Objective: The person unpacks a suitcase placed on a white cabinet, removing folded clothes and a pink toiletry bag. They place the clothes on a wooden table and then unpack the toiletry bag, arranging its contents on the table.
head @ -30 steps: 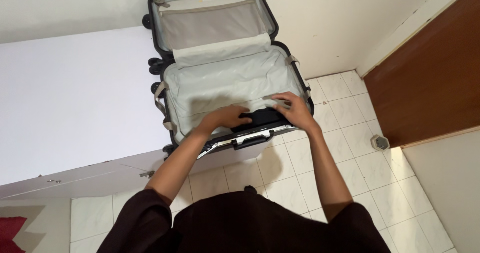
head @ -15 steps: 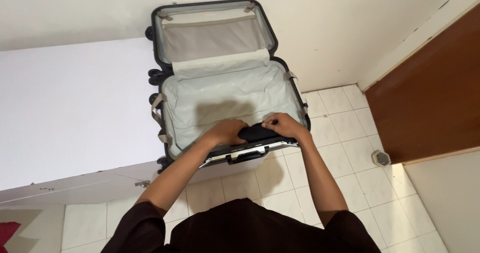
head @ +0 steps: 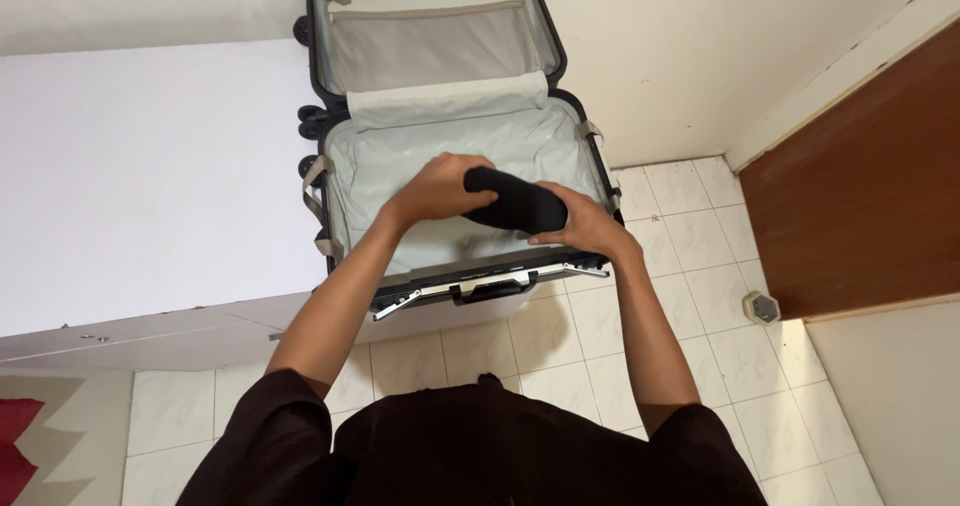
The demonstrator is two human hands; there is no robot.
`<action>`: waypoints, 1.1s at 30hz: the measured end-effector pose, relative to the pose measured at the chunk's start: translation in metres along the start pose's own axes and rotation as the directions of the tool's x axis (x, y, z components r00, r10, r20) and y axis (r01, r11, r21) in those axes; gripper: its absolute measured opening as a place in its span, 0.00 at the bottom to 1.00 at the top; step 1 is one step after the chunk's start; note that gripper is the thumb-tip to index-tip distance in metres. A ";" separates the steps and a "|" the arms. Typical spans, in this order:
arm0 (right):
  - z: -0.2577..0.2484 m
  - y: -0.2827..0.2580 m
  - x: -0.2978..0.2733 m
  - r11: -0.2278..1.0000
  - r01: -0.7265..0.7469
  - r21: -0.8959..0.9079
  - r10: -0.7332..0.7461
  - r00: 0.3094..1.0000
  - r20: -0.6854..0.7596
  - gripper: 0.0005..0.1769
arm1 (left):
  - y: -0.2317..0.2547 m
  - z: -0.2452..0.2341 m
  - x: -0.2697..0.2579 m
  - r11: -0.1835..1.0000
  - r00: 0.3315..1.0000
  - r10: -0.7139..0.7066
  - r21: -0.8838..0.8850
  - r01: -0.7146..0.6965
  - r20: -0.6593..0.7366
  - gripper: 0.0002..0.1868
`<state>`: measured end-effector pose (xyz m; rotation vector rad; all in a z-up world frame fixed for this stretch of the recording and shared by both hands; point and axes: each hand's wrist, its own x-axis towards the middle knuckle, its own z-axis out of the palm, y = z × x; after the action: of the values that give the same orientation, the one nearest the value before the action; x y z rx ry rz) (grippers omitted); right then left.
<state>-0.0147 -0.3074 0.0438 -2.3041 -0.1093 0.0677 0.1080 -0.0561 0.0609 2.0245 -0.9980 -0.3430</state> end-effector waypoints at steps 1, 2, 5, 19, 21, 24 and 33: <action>-0.003 -0.007 -0.001 1.000 0.001 0.012 -0.001 1.000 -0.013 0.46 | 0.002 -0.007 -0.001 0.996 0.999 -0.037 -0.078 0.037 -0.007 0.18; -0.005 -0.013 -0.003 1.000 0.000 0.024 0.001 1.000 -0.026 0.42 | 0.003 -0.011 -0.002 0.985 0.997 -0.075 -0.157 0.073 -0.009 0.18; -0.006 -0.030 -0.005 0.997 0.032 0.074 -0.026 0.995 -0.093 0.34 | 0.006 -0.012 -0.008 0.933 0.952 0.039 -0.330 -0.144 -0.303 0.18; 0.044 -0.128 -0.033 0.940 0.265 -0.216 -0.327 0.881 -0.341 0.39 | 0.065 0.019 -0.154 0.244 0.920 -0.352 -0.966 -0.088 -0.172 0.48; 0.055 -0.139 -0.041 0.880 0.315 -0.356 -0.410 0.882 -0.232 0.44 | 0.070 0.017 -0.170 0.222 0.918 -0.328 -0.962 -0.156 -0.224 0.52; 0.066 -0.145 -0.053 0.827 0.502 -0.253 -0.533 0.844 -0.067 0.48 | 0.071 0.021 -0.192 0.321 0.815 -0.407 -0.900 -0.295 -0.413 0.49; 0.107 -0.130 -0.007 0.825 0.157 0.542 -0.296 0.938 0.179 0.31 | 0.070 0.060 -0.285 0.338 0.654 -0.390 -0.762 -0.553 -0.648 0.52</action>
<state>-0.0383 -0.1427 0.0689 -1.7105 -0.4467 0.2433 -0.1460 0.1011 0.0470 0.7477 -0.1593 0.0652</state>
